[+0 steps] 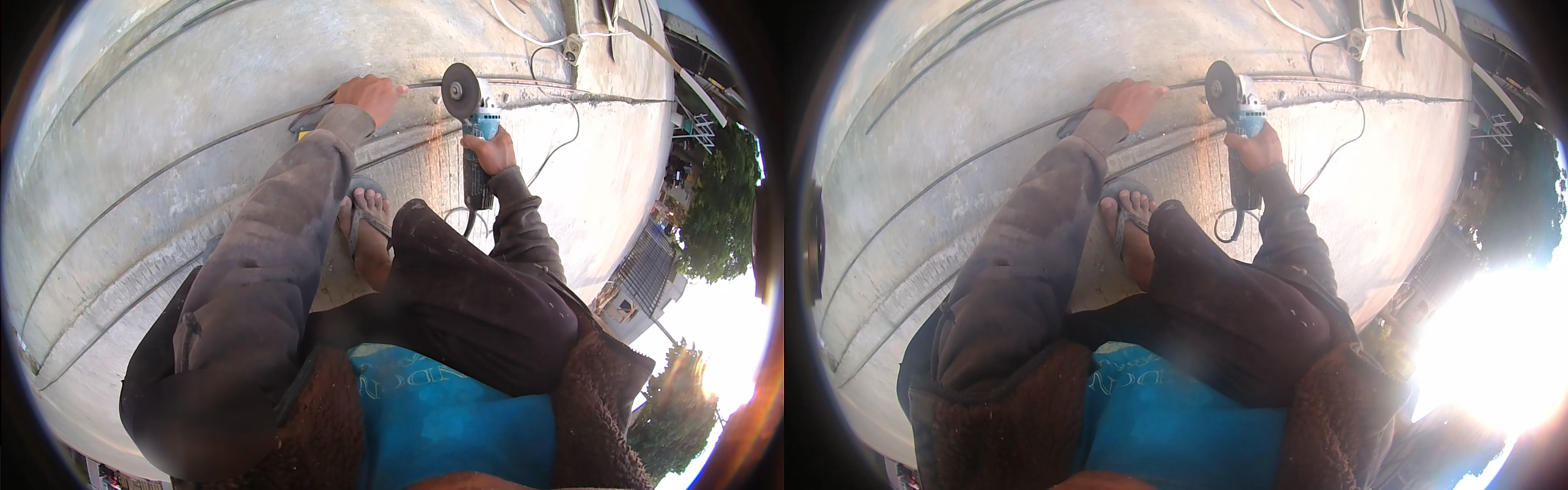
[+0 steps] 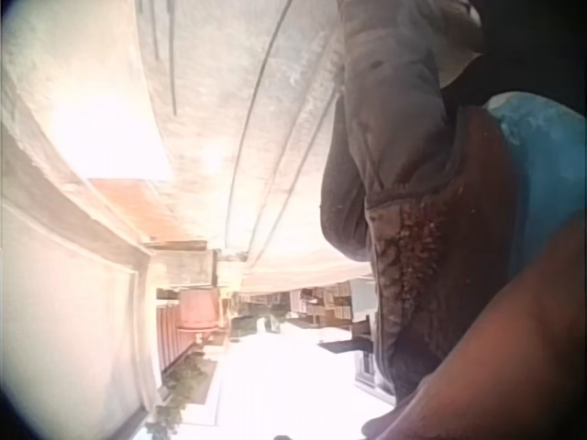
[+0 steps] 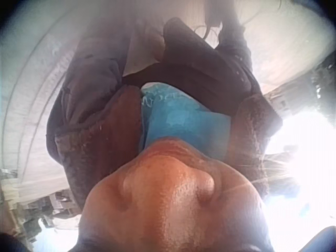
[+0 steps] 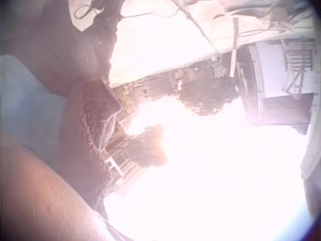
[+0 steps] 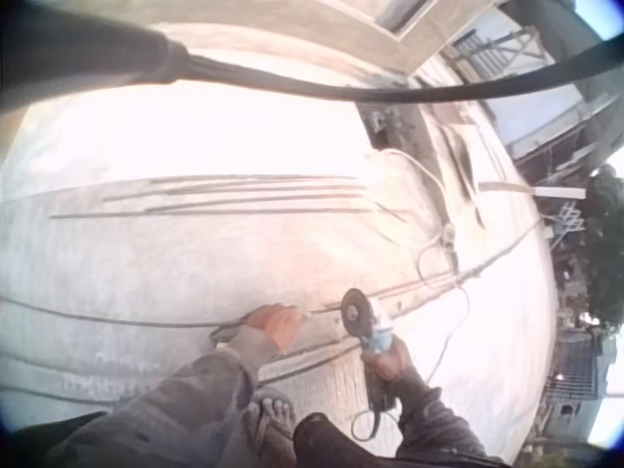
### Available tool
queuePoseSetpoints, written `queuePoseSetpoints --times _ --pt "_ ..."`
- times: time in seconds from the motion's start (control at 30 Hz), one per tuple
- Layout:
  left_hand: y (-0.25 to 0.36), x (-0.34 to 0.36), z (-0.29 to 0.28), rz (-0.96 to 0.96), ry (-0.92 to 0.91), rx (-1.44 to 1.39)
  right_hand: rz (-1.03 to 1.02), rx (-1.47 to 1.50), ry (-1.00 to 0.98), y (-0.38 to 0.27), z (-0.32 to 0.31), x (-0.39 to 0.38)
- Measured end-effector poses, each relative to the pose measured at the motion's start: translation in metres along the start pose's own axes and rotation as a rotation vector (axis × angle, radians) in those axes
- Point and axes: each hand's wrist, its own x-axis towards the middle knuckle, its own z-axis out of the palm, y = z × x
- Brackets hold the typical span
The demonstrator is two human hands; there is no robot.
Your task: The person uses an angle grinder to cut several metal rods on a concrete floor. They repeatedly position each rod, cut it, and set the cut pieces aside. A tape measure is visible nearby but not actively used in the clip.
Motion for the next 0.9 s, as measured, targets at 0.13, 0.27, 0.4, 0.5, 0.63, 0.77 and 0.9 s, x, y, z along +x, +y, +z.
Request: queuePoseSetpoints --times 0.13,0.27,0.4,0.5,0.63,0.77,0.9 --pt "-0.008 0.004 0.013 -0.031 0.024 -0.057 0.009 0.021 -0.006 -0.007 0.000 0.001" --pt "-0.002 0.004 0.007 -0.051 -0.033 -0.003 0.003 0.026 0.000 -0.011 -0.001 0.003" --pt "-0.004 0.004 0.014 -0.009 -0.017 0.059 -0.019 0.018 0.010 -0.008 0.000 0.007" --pt "-0.004 0.003 0.015 -0.006 -0.025 0.077 -0.018 0.009 0.015 -0.008 0.000 0.009" --pt "-0.005 0.004 0.018 -0.002 -0.025 0.079 -0.014 0.043 0.000 -0.011 0.000 0.008" --pt "-0.001 -0.001 0.010 -0.019 -0.023 0.068 -0.028 0.054 -0.001 -0.012 0.000 0.010" --pt "-0.002 -0.006 0.008 0.022 0.054 0.073 -0.016 0.040 -0.009 -0.014 0.000 0.014"
